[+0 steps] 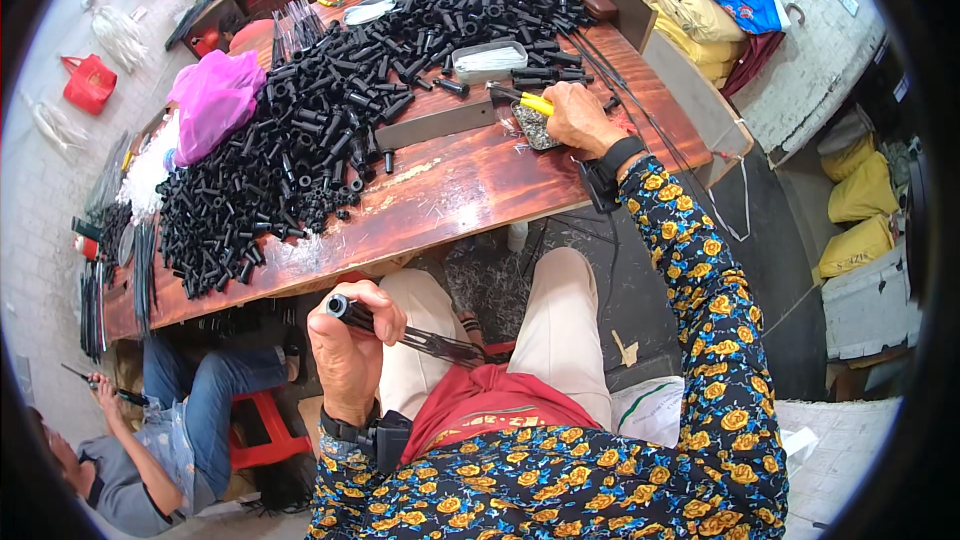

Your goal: Assembling umbrella rib components using pliers in a factory workshop environment.

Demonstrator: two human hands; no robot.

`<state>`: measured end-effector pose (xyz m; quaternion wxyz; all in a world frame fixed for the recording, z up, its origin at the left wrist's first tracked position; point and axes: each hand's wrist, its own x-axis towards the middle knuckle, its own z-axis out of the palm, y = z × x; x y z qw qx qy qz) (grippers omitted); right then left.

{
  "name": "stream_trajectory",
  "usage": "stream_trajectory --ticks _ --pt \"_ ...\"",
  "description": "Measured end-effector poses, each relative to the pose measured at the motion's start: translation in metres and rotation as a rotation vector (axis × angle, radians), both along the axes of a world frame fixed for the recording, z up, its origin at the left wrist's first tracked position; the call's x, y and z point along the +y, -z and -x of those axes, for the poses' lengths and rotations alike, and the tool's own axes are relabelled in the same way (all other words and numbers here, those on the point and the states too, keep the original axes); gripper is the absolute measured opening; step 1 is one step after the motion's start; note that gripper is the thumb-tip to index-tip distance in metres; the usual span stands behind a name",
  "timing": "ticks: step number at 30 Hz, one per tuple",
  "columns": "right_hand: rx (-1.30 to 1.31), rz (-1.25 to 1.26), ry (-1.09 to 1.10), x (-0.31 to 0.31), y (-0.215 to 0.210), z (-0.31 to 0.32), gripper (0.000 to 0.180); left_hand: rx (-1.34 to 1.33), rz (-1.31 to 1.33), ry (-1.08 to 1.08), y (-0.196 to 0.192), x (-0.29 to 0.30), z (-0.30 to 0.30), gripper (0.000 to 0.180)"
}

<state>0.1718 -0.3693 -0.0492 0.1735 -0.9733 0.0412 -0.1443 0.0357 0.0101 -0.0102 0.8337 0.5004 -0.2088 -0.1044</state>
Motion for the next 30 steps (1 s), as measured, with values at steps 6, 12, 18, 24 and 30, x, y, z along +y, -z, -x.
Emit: stream_trajectory --ticks 6,12,18,24,30 --pt "-0.143 -0.034 -0.031 -0.006 -0.005 0.001 0.019 0.022 -0.014 -0.038 -0.004 -0.003 0.004 0.068" --pt "-0.069 -0.394 -0.119 0.000 -0.042 0.028 0.020 0.012 -0.012 -0.024 -0.009 -0.004 0.004 0.066" --pt "0.040 -1.054 -0.352 0.052 -0.078 0.092 0.029 -0.023 0.029 -0.014 -0.004 0.000 0.009 0.068" --pt "-0.026 -1.250 -0.552 0.117 -0.084 0.136 0.028 -0.051 0.030 -0.010 -0.007 -0.001 0.014 0.073" --pt "-0.007 -1.305 -0.651 0.172 -0.098 0.163 0.024 -0.022 -0.022 -0.008 -0.009 0.003 0.019 0.080"
